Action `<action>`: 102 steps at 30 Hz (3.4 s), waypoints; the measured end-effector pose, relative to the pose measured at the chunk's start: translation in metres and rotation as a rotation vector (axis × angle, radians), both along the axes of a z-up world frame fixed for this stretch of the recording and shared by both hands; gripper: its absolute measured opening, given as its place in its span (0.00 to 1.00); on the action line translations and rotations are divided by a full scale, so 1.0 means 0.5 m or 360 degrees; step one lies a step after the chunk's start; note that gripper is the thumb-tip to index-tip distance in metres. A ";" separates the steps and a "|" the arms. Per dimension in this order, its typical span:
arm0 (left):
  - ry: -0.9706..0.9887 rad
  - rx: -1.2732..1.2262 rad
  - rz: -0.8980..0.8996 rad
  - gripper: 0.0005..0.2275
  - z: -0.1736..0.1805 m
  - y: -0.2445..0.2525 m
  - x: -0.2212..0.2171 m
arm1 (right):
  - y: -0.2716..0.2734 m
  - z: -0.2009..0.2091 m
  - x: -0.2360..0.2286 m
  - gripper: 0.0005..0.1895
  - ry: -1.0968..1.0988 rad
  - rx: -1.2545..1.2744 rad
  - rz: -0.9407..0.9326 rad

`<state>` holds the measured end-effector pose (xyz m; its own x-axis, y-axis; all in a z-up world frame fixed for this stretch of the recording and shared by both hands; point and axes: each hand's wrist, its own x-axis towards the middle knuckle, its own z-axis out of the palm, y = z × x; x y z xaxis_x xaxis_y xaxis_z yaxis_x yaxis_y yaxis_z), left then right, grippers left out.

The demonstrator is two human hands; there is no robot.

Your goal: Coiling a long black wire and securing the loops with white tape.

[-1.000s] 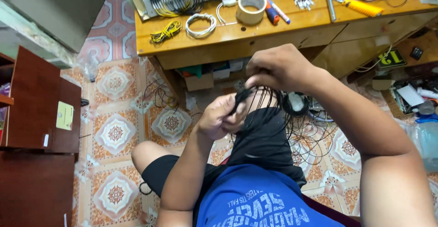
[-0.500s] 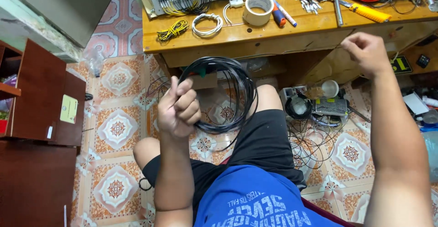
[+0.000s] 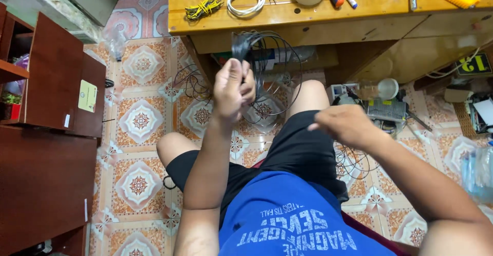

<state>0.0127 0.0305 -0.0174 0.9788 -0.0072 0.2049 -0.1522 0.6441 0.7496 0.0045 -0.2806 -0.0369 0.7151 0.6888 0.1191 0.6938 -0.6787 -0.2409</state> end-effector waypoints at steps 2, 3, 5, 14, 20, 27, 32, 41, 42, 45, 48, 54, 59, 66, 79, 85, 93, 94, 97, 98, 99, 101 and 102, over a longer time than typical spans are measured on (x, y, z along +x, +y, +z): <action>-0.0083 0.0393 -0.0032 0.16 -0.023 -0.018 0.004 | 0.053 0.021 -0.012 0.11 -0.0362 0.0160 0.0562; -0.0095 0.0394 -0.0044 0.16 -0.045 -0.034 0.003 | 0.074 0.034 -0.013 0.11 -0.0373 0.0158 0.0550; -0.0247 0.0563 -0.0100 0.17 -0.080 -0.067 0.009 | 0.116 0.067 -0.009 0.13 -0.0542 0.0261 0.0684; 0.0128 0.0063 -0.0697 0.16 -0.106 -0.107 -0.040 | 0.166 0.143 0.063 0.14 -0.0475 0.0359 0.0657; 0.0040 0.0296 -0.0962 0.16 -0.053 -0.084 -0.071 | 0.110 0.256 0.127 0.14 0.0074 0.0513 0.0299; 0.0150 -0.0293 -0.1245 0.14 0.050 -0.002 -0.110 | -0.178 0.204 0.326 0.05 0.0369 0.0701 -0.0143; 0.0180 -0.0590 -0.0937 0.15 0.065 0.064 -0.104 | -0.372 0.031 0.344 0.09 0.0437 0.0925 -0.0733; 0.0105 -0.0328 -0.0477 0.16 0.072 0.061 -0.043 | -0.210 -0.147 0.162 0.15 0.0347 0.0018 -0.0576; 0.0111 -0.0331 -0.0475 0.16 0.054 0.049 -0.029 | -0.154 -0.117 0.124 0.15 0.0353 0.0014 -0.0574; -0.0070 -0.0093 -0.0144 0.15 -0.001 0.018 0.000 | -0.023 -0.070 0.031 0.08 0.0551 -0.0471 -0.0498; -0.0114 0.0467 0.0054 0.15 -0.054 -0.007 0.015 | 0.041 -0.061 -0.009 0.12 0.0240 0.0247 0.0443; -0.0128 0.0878 -0.0091 0.18 -0.034 -0.059 -0.048 | 0.125 0.062 0.015 0.12 -0.0475 0.0287 0.0672; -0.0133 0.0711 -0.0537 0.16 -0.019 -0.085 -0.086 | 0.153 0.165 0.055 0.16 -0.0616 0.0246 0.0623; 0.0017 0.0169 -0.0910 0.17 -0.035 -0.079 -0.099 | 0.114 0.273 0.111 0.15 -0.0137 0.0516 0.0642; 0.0164 -0.0854 -0.1058 0.16 0.060 0.099 -0.090 | -0.344 0.044 0.369 0.08 0.0428 0.1170 -0.0749; 0.0186 -0.0680 -0.0632 0.14 0.065 0.089 -0.036 | -0.356 -0.132 0.313 0.05 0.0262 0.1007 -0.0751; 0.0064 -0.0354 -0.0230 0.14 0.021 0.046 0.019 | -0.065 -0.035 0.078 0.23 0.0489 0.0304 -0.0851; 0.0057 -0.0257 -0.0156 0.14 0.006 0.037 0.026 | -0.038 -0.035 0.058 0.16 0.0393 0.0097 -0.0639; 0.0064 0.0112 -0.0046 0.15 -0.029 -0.003 0.034 | 0.024 -0.044 0.022 0.10 0.0135 0.0192 -0.0020; 0.0080 0.0379 0.0012 0.15 -0.037 -0.018 0.039 | 0.041 -0.045 0.019 0.11 -0.0032 0.0481 0.0403; 0.0044 0.0381 -0.0008 0.15 -0.049 -0.031 0.034 | 0.057 -0.033 0.020 0.11 -0.0068 0.0478 0.0385; 0.0089 0.0767 -0.0068 0.18 -0.079 -0.054 0.020 | 0.092 -0.009 0.019 0.10 -0.0305 0.0326 0.0654; 0.0061 0.0767 -0.0080 0.18 -0.060 -0.061 0.008 | 0.099 -0.015 0.034 0.10 -0.0330 0.0318 0.0639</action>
